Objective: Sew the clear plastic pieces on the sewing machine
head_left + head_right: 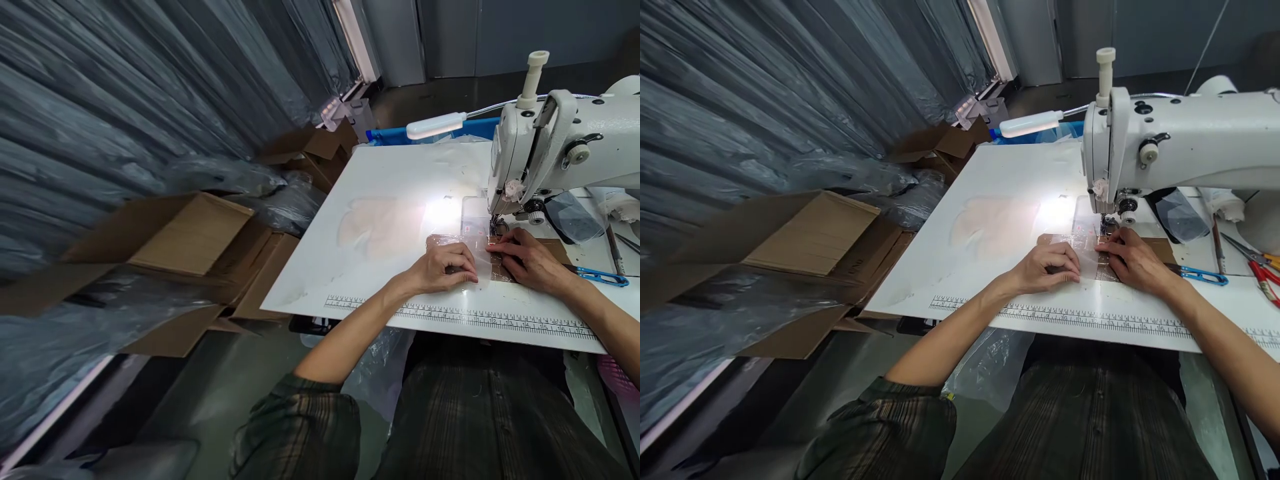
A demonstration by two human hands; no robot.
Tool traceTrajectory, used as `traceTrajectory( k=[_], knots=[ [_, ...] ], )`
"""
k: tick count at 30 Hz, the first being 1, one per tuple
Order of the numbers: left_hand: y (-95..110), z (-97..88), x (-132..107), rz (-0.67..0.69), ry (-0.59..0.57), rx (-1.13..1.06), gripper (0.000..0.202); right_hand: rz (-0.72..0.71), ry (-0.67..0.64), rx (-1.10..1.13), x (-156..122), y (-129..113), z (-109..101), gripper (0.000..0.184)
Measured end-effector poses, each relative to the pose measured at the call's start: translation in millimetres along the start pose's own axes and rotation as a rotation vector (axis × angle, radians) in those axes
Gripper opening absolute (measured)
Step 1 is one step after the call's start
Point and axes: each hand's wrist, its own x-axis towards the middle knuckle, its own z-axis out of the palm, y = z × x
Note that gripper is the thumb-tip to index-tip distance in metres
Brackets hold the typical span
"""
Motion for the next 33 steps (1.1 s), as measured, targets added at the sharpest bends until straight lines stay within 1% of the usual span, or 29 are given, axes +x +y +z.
traceTrajectory(
  k=[4,5,6,8,10,13,16,19,23,25,27,28,29,31,32,33],
  knots=[
    [7.1,-9.7,-1.4,0.009,-0.024,-0.033,0.005,0.017,0.013,0.014,-0.8,1.2,0.7,0.036],
    [8.7,-13.0,-2.5,0.011,-0.048,-0.037,0.006,0.016,0.018,0.017,-0.8,1.6,1.0,0.036],
    [10.1,-16.1,-3.6,0.003,-0.08,-0.036,0.012,0.015,0.02,0.018,-0.8,2.0,1.3,0.036],
    [11.7,-20.3,-5.0,-0.042,-0.148,-0.024,0.021,0.014,0.018,0.016,-0.6,2.9,1.5,0.035],
    [12.0,-21.1,-5.4,-0.097,-0.196,-0.002,0.017,0.012,0.013,0.008,-0.2,3.3,1.1,0.035],
    [10.7,-17.7,-4.7,-0.128,-0.194,0.031,0.001,-0.009,0.006,-0.008,0.5,2.5,-0.2,0.036],
    [9.2,-14.1,-3.9,-0.126,-0.167,0.051,0.008,-0.022,0.006,-0.02,0.8,0.8,-1.3,0.037],
    [8.7,-12.4,-3.0,-0.097,-0.143,0.052,0.011,0.001,0.004,-0.025,0.9,-1.1,-2.1,0.036],
    [11.0,-11.4,-1.6,-0.138,-0.127,0.048,0.013,0.014,-0.005,-0.016,1.3,-2.7,-3.2,0.038],
    [13.5,-13.3,-1.9,-0.131,-0.087,0.057,0.015,0.016,-0.005,-0.01,1.4,-2.5,-3.2,0.038],
    [16.2,-17.9,-3.2,-0.109,-0.028,0.065,0.011,0.021,0.0,-0.007,1.2,-1.7,-2.6,0.036],
    [17.3,-20.8,-4.2,-0.105,-0.018,0.062,0.008,0.023,0.002,-0.008,1.0,-1.1,-2.1,0.036],
    [17.9,-23.8,-5.4,-0.108,-0.03,0.055,0.013,0.022,0.005,-0.01,0.8,-0.5,-1.6,0.036],
    [17.8,-28.2,-7.6,-0.112,-0.106,0.038,0.029,0.015,0.005,-0.013,0.5,0.5,-0.9,0.036],
    [17.0,-29.2,-8.4,-0.107,-0.148,0.031,0.031,0.009,0.005,-0.013,0.5,0.8,-0.8,0.037],
    [15.8,-29.3,-9.0,-0.1,-0.181,0.027,0.027,0.004,0.001,-0.012,0.5,1.1,-0.8,0.037]
  ],
)
